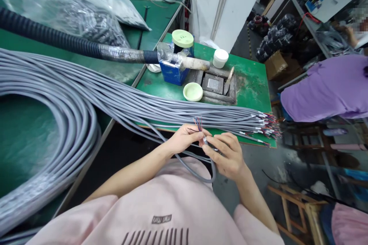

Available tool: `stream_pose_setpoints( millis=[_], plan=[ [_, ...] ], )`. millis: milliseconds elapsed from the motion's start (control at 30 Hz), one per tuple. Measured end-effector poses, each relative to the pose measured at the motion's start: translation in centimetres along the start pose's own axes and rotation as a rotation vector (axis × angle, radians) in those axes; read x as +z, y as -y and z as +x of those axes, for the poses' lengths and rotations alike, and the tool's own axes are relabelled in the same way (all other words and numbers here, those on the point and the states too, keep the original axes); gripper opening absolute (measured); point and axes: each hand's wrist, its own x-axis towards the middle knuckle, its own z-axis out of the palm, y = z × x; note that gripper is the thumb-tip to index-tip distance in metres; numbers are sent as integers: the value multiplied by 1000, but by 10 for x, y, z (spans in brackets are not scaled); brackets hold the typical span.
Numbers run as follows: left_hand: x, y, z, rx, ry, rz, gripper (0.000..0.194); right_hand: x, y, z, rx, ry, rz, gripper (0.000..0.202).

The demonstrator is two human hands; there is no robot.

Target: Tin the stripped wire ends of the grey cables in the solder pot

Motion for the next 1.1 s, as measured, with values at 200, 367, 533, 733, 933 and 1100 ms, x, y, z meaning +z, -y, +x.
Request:
stream_pose_setpoints(
  millis=[200, 367, 533, 733, 933, 1100],
  plan=[
    [1, 6, 1, -30, -5, -29, 44, 0, 3, -3, 15, -2, 27, 53],
    [0, 11, 1, -44, -18, -63, 44, 0, 4, -3, 41, 11, 42, 52],
    [2, 10, 2, -31, -45, -107, 40, 2, 3, -2, 43, 17, 69, 58],
    [8, 2, 0, 21, -136, 67, 38, 6, 5, -2, 220, -62, 223, 45],
    [12, 4, -2, 29, -190, 202, 41, 21, 12, 4, 560, 100, 232, 18],
    [15, 1, -3, 14, -251, 172, 41, 32, 16, 6, 560, 172, 363, 33]
  ],
)
